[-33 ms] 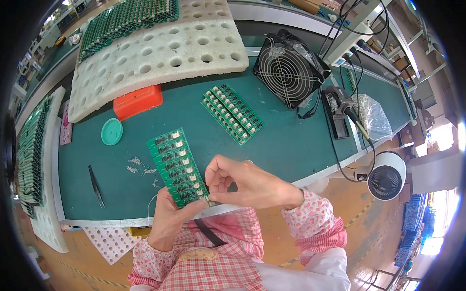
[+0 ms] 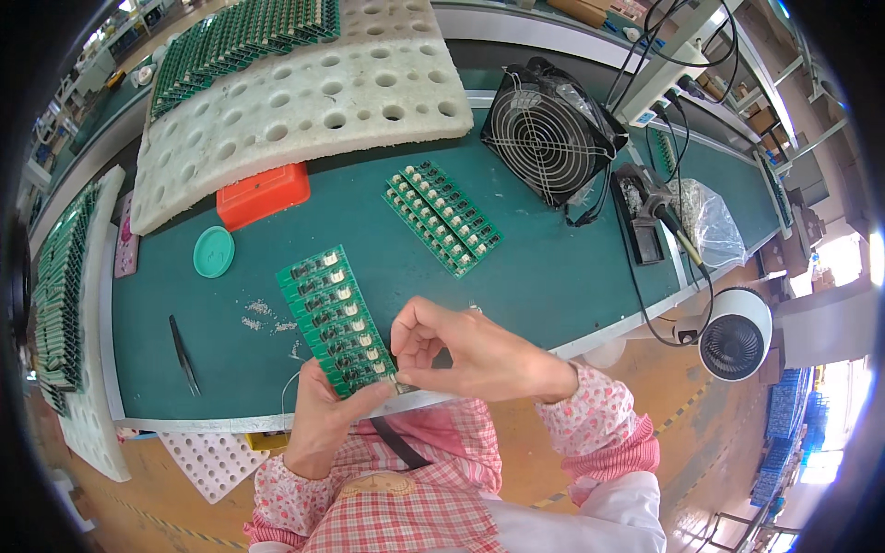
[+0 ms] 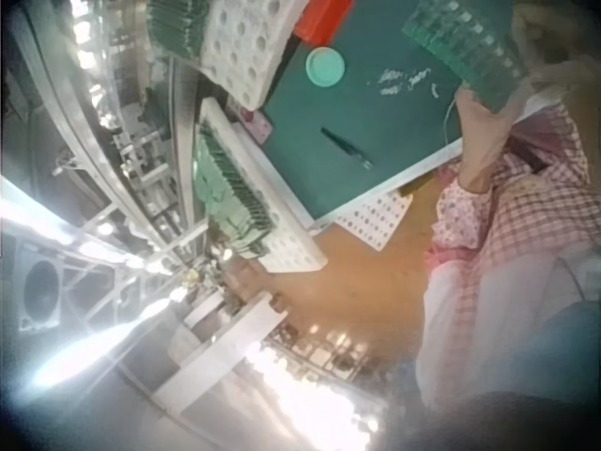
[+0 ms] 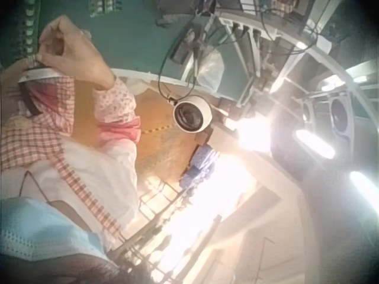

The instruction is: The person solders components onto a circuit board using a soldering iron and solder wire, places the soldering iron onto a stand, and inserts components into the circuit board by hand.

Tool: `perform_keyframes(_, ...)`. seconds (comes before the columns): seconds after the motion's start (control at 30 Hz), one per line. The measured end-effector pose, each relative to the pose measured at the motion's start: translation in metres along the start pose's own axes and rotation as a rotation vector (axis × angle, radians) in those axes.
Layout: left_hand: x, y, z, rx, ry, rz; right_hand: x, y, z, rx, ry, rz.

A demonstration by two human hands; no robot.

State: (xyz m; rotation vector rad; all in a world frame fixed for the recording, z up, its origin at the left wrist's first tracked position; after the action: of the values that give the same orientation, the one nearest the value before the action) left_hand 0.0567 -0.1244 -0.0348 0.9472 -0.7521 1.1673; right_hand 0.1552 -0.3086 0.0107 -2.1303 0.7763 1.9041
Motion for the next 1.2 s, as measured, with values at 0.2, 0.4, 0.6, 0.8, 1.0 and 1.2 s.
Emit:
perform_keyframes(0.2, -0.006, 0.006, 0.004, 0.111, 0.020, 0.042, -0.009, 0.014, 0.021, 0.228, 0.120, -0.020)
perform_keyframes(0.4, -0.001, 0.008, 0.010, 0.127, -0.063, 0.112, -0.008, 0.024, 0.028, 0.340, 0.296, -0.072)
perform_keyframes(0.6, -0.003, 0.007, 0.013, 0.158, -0.094, 0.146, -0.013, 0.027, 0.026, 0.326, 0.299, 0.044)
perform_keyframes(0.8, 0.001, 0.007, 0.012, 0.134, -0.028, 0.073, -0.006, 0.022, 0.014, 0.183, 0.149, 0.067)
perform_keyframes(1.0, -0.001, 0.009, 0.013, 0.129, -0.104, 0.118, -0.014, 0.018, 0.012, 0.101, 0.210, 0.138)
perform_keyframes(1.2, -0.001, 0.008, 0.014, 0.182, -0.109, 0.137, -0.008, 0.017, 0.019, 0.165, 0.198, 0.077)
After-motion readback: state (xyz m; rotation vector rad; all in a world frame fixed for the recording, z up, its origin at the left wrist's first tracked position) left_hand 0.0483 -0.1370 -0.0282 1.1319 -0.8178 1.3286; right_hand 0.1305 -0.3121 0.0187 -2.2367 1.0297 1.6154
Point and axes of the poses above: each hand's wrist, its own y-axis away from the middle knuckle, its own z-axis out of the palm, x = y × z, the point moved 1 cm from there along -y, towards the middle knuckle, and after that the axes turned 4 degrees about -x, right-handed, at the moved point
